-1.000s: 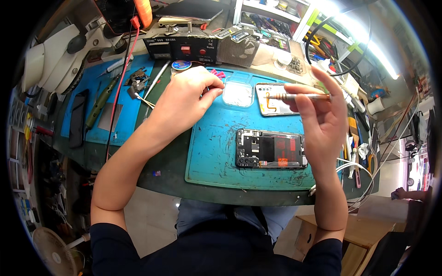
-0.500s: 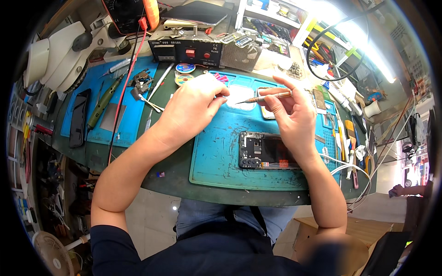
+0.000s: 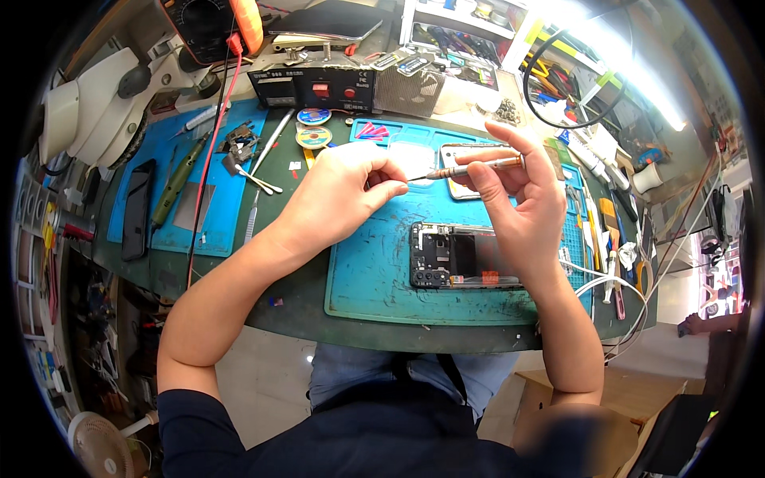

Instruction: The person disassembles a Vivo smartphone, removes the back cover, and detaches internal components. They use a screwdriver to remove screws and a spudger to disconnect cables. The person then reassembles the phone, reconnects the battery and screen, and secures the back cover.

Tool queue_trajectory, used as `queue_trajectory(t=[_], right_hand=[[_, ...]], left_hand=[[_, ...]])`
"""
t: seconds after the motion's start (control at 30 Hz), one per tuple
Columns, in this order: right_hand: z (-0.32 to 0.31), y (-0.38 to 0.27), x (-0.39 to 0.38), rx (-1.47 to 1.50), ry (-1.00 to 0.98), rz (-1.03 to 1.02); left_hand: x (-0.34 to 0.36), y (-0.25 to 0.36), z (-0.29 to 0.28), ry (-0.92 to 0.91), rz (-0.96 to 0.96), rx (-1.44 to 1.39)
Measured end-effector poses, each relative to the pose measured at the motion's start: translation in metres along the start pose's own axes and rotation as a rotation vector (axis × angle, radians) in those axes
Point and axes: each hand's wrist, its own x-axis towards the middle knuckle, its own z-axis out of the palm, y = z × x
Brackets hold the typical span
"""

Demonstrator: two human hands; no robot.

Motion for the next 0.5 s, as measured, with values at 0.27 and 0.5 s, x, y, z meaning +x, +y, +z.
queue_trajectory(t=[0.27,0.5], right_hand=[[-0.010,-0.006,-0.002,-0.164,-0.126,-0.059],[-0.012,-0.018,-0.004,-0.166,-0.243,-0.196]], left_hand=[[-0.002,0.011,-0.002,-0.074,-0.032,0.004],[-0.005,0.015,0.001,-0.097,0.095,0.069]])
